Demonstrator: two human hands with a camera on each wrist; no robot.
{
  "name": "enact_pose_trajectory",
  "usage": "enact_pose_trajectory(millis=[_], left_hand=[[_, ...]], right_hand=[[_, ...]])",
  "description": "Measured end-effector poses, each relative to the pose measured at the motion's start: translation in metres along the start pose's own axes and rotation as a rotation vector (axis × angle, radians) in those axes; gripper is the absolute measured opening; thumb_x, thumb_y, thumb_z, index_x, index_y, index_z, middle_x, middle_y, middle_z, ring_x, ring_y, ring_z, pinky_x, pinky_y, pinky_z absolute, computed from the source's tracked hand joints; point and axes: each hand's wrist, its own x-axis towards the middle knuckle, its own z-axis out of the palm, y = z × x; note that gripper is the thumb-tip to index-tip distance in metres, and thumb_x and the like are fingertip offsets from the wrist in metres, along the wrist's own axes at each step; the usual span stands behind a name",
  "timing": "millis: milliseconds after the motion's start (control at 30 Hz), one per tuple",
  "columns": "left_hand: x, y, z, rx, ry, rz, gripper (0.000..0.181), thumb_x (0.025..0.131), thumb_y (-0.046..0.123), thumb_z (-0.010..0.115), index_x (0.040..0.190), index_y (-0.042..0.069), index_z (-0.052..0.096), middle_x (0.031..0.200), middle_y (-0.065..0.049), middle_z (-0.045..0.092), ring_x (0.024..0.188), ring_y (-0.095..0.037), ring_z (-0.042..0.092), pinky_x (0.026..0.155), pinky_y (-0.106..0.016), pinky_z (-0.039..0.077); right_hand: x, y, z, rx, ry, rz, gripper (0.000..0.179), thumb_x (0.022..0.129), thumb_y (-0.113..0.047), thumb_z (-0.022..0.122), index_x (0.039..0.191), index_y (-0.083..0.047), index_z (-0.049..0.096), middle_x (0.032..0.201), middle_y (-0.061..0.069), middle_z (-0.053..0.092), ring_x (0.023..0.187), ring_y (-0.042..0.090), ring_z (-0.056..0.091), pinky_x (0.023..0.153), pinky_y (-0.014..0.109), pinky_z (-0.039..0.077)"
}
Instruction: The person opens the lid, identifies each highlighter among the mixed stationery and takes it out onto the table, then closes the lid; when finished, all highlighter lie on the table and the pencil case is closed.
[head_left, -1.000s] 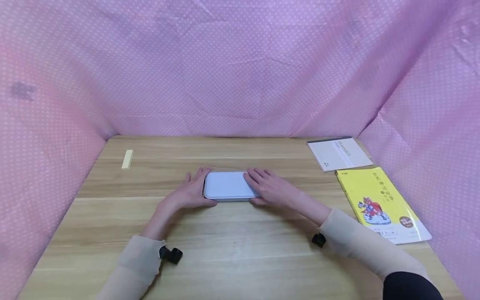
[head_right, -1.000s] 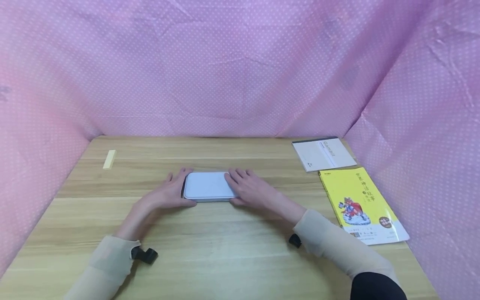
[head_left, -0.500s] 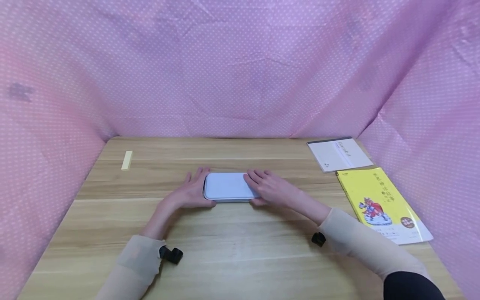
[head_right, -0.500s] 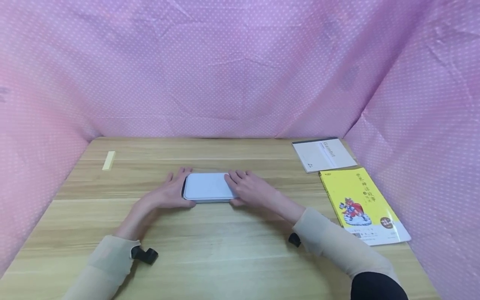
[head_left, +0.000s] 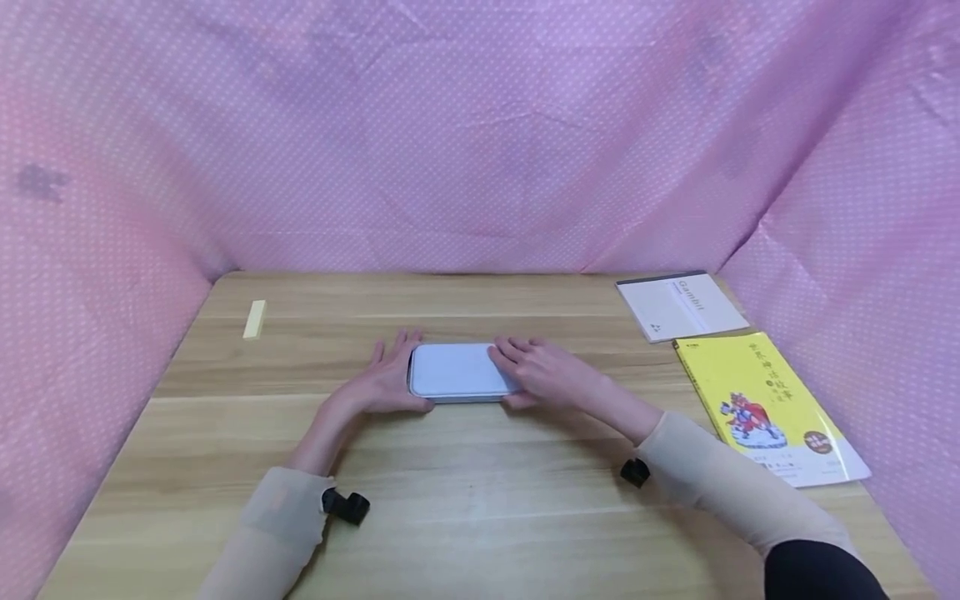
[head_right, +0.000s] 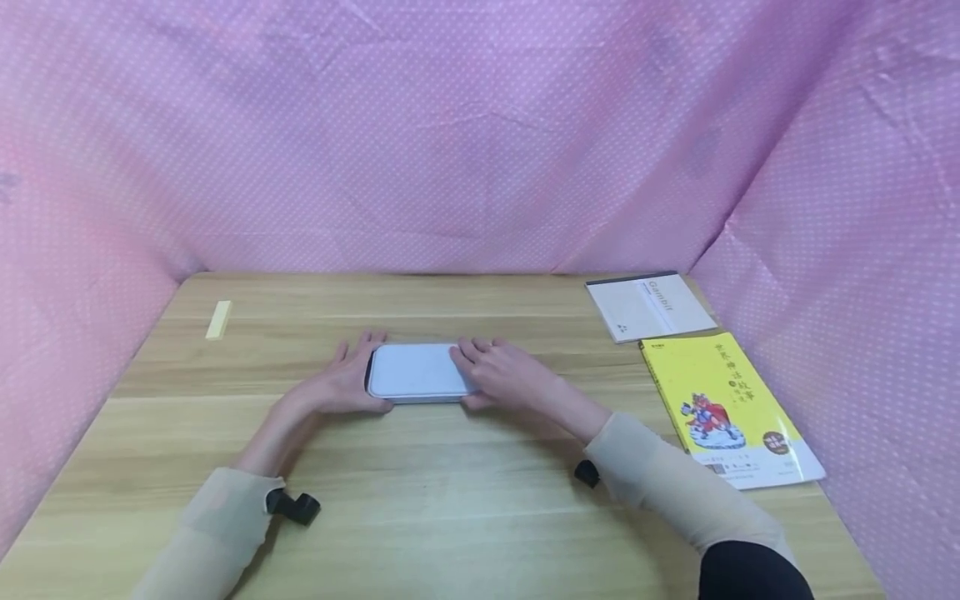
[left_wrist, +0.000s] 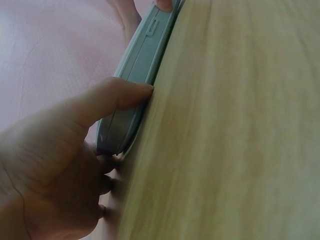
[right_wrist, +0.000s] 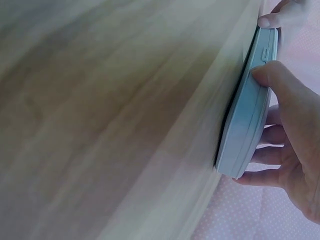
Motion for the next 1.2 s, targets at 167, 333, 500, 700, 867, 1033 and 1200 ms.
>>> enact_pose_trajectory(millis=[167,333,500,700,867,1033,1200], left_hand=[[-0.001,0.001,0.000,0.001,-0.005,-0.014,0.115,0.075,0.039,0.084,0.159,-0.002,0.019,0.173,-0.024,0.007,0.161,-0.045,-0.003,0.129,-0.065,-0.006],[0.004,0.008,0.000,-0.003,-0.023,0.001,0.116,0.075,0.040,0.083,0.160,-0.001,0.017,0.173,-0.023,0.005,0.161,-0.043,-0.004,0.129,-0.064,-0.007],[0.006,0.007,-0.001,-0.004,-0.020,-0.002,0.113,0.075,0.038,0.084,0.159,0.000,0.019,0.174,-0.021,0.006,0.162,-0.042,-0.003,0.130,-0.063,-0.007],[0.005,0.004,-0.003,0.013,-0.006,-0.006,0.114,0.073,0.039,0.085,0.158,-0.002,0.021,0.173,-0.023,0.008,0.161,-0.044,-0.001,0.129,-0.065,-0.005],[0.004,0.003,-0.004,0.019,-0.012,-0.024,0.114,0.073,0.038,0.085,0.159,-0.001,0.021,0.173,-0.023,0.008,0.161,-0.045,0.000,0.129,-0.065,-0.004],[0.004,0.004,-0.003,0.030,-0.011,-0.025,0.114,0.073,0.039,0.086,0.158,-0.002,0.023,0.172,-0.025,0.011,0.161,-0.046,0.003,0.129,-0.067,-0.003],[0.004,0.004,-0.006,0.032,-0.027,-0.042,0.114,0.072,0.043,0.087,0.158,0.000,0.025,0.172,-0.026,0.011,0.160,-0.047,0.001,0.128,-0.068,-0.004]], right_hand=[[0.001,0.000,-0.001,0.004,0.006,-0.016,0.079,0.097,-0.057,0.060,0.148,0.002,0.049,0.147,0.021,0.059,0.129,0.034,0.064,0.100,0.047,0.060],[-0.005,0.003,-0.001,-0.012,0.024,-0.013,0.077,0.095,-0.055,0.063,0.144,0.003,0.051,0.142,0.022,0.062,0.124,0.033,0.067,0.096,0.047,0.061],[-0.005,0.006,-0.003,-0.009,0.041,-0.024,0.075,0.095,-0.055,0.063,0.142,0.002,0.052,0.139,0.020,0.063,0.120,0.032,0.068,0.092,0.045,0.062],[0.001,0.009,-0.007,0.078,0.006,-0.026,0.076,0.095,-0.054,0.065,0.145,0.001,0.051,0.143,0.020,0.062,0.122,0.033,0.068,0.093,0.045,0.063],[0.003,0.013,-0.006,0.126,-0.005,-0.045,0.078,0.094,-0.055,0.066,0.146,0.001,0.050,0.145,0.021,0.061,0.120,0.036,0.069,0.092,0.044,0.063],[0.003,0.016,-0.007,0.224,-0.038,0.000,0.081,0.092,-0.055,0.069,0.150,-0.002,0.051,0.150,0.022,0.057,0.116,0.036,0.072,0.094,0.044,0.063],[0.005,0.018,-0.010,0.323,-0.068,0.049,0.079,0.090,-0.051,0.073,0.150,-0.005,0.052,0.151,0.020,0.056,0.111,0.033,0.074,0.097,0.044,0.061]])
